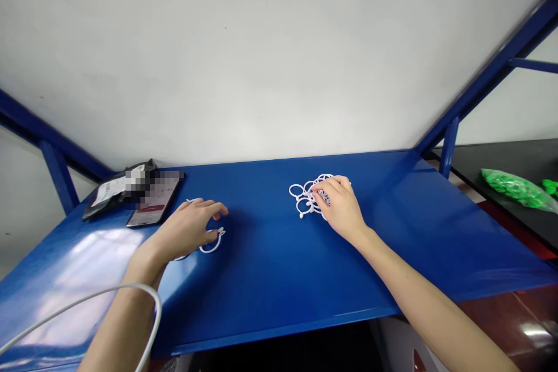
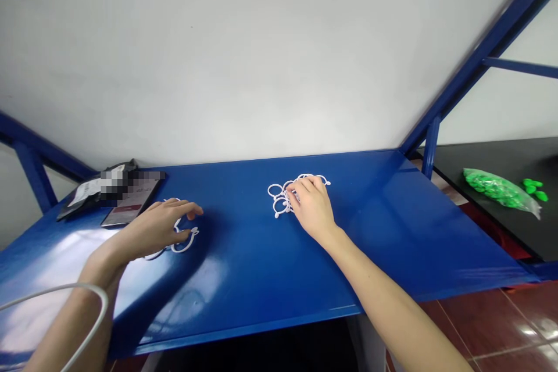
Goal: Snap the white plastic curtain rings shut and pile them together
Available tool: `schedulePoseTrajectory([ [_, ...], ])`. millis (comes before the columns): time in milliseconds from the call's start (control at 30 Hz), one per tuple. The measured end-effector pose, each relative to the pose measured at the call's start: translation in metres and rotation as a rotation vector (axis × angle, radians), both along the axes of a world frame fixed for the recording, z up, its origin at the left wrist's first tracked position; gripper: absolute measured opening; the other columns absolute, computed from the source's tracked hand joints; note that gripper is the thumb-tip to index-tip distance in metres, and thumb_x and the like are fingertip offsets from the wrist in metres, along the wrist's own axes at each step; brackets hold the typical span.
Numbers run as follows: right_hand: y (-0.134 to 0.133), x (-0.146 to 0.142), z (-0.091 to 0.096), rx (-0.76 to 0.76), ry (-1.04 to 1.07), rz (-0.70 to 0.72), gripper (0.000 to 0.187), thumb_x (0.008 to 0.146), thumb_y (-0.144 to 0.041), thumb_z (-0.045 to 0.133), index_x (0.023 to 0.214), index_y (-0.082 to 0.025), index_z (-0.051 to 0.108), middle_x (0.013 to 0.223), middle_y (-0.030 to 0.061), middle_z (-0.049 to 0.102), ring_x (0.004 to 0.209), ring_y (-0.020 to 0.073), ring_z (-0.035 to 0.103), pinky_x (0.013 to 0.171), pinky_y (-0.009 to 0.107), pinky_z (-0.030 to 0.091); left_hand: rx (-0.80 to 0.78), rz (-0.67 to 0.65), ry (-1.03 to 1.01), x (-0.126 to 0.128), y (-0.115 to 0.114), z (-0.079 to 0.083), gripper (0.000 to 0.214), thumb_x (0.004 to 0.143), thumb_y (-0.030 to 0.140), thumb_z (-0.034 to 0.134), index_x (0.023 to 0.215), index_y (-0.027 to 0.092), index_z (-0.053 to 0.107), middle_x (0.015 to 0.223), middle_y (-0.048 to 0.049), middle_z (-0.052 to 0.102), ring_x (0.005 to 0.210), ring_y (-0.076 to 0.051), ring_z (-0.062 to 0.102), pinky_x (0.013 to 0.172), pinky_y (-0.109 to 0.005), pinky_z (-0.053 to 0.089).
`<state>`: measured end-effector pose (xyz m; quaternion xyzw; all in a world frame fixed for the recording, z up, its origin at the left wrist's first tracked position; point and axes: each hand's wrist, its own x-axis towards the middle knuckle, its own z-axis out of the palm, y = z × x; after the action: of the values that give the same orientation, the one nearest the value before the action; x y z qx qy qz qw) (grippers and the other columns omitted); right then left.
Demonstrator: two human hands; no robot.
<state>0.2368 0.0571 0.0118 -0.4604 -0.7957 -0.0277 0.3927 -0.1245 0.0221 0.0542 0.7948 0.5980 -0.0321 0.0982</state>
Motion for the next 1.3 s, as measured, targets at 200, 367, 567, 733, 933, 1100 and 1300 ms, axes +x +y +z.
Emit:
schedulePoseTrajectory([
  [200, -0.010, -0.006, 0.004, 0.004, 0.048, 0.027, 0.009, 0.098, -0.022, 0.063, 0.098, -0.024, 0.072, 0.101, 0.0067, 0.075, 0.106, 0.0302, 0.057, 0.094, 0.048, 0.051, 0.089, -0.023, -0.056, 0.015, 0.006, -0.011, 0.018, 0.088, 0.030, 0.057, 0.083, 0.026, 0.074, 0.087, -0.0038, 0.078, 0.091, -0.028, 0.065, 0.082, -0.038, 0.038],
  [367, -0.026, -0.018, 0.010, 0.001, 0.068, 0.137, 0.011, 0.098, -0.019, 0.062, 0.101, -0.025, 0.071, 0.101, 0.0068, 0.075, 0.107, 0.0292, 0.058, 0.095, 0.048, 0.050, 0.289, 0.000, -0.131, 0.033, 0.005, -0.014, 0.016, 0.090, 0.031, 0.054, 0.084, 0.023, 0.067, 0.079, -0.0053, 0.072, 0.080, -0.027, 0.063, 0.078, -0.038, 0.040],
  [567, -0.039, -0.029, 0.008, -0.067, 0.052, 0.268, 0.011, 0.099, -0.020, 0.060, 0.102, -0.022, 0.071, 0.101, 0.0075, 0.074, 0.104, 0.0274, 0.059, 0.092, 0.046, 0.053, 0.373, 0.054, -0.323, 0.053, 0.000, -0.014, 0.014, 0.092, 0.033, 0.056, 0.092, 0.023, 0.065, 0.084, -0.0026, 0.069, 0.079, -0.023, 0.065, 0.078, -0.034, 0.044],
  [733, -0.043, -0.031, 0.005, -0.143, 0.063, 0.311, 0.010, 0.099, -0.020, 0.060, 0.103, -0.021, 0.070, 0.100, 0.0077, 0.073, 0.102, 0.0269, 0.059, 0.089, 0.045, 0.054, 0.448, 0.122, -0.508, 0.058, -0.002, -0.013, 0.019, 0.092, 0.041, 0.061, 0.090, 0.024, 0.068, 0.083, -0.0013, 0.070, 0.071, -0.017, 0.062, 0.066, -0.027, 0.045],
  [933, -0.048, -0.035, 0.006, -0.300, 0.151, 0.365, 0.010, 0.098, -0.022, 0.062, 0.106, -0.022, 0.068, 0.103, 0.0065, 0.073, 0.100, 0.0248, 0.064, 0.090, 0.044, 0.055, 0.307, 0.141, -0.839, 0.077, -0.012, -0.020, 0.017, 0.087, 0.040, 0.073, 0.085, 0.022, 0.072, 0.079, 0.0003, 0.073, 0.067, -0.014, 0.062, 0.062, -0.025, 0.047],
  [1100, -0.053, -0.039, 0.011, -0.462, 0.289, 0.402, 0.009, 0.097, -0.025, 0.065, 0.106, -0.024, 0.068, 0.103, 0.0034, 0.075, 0.098, 0.0207, 0.070, 0.091, 0.039, 0.056, 0.048, 0.079, -1.085, 0.105, -0.025, -0.035, 0.018, 0.086, 0.038, 0.076, 0.091, 0.021, 0.074, 0.088, -0.0026, 0.076, 0.075, -0.016, 0.068, 0.070, -0.027, 0.054],
  [1300, -0.055, -0.040, 0.013, -0.590, 0.444, 0.389, 0.004, 0.095, -0.024, 0.066, 0.097, -0.024, 0.069, 0.088, -0.0004, 0.074, 0.079, 0.0158, 0.070, 0.075, 0.030, 0.058, -0.009, 0.126, -1.192, 0.111, -0.030, -0.038, 0.020, 0.088, 0.040, 0.073, 0.091, 0.020, 0.075, 0.089, -0.0048, 0.076, 0.079, -0.017, 0.070, 0.072, -0.028, 0.056],
])
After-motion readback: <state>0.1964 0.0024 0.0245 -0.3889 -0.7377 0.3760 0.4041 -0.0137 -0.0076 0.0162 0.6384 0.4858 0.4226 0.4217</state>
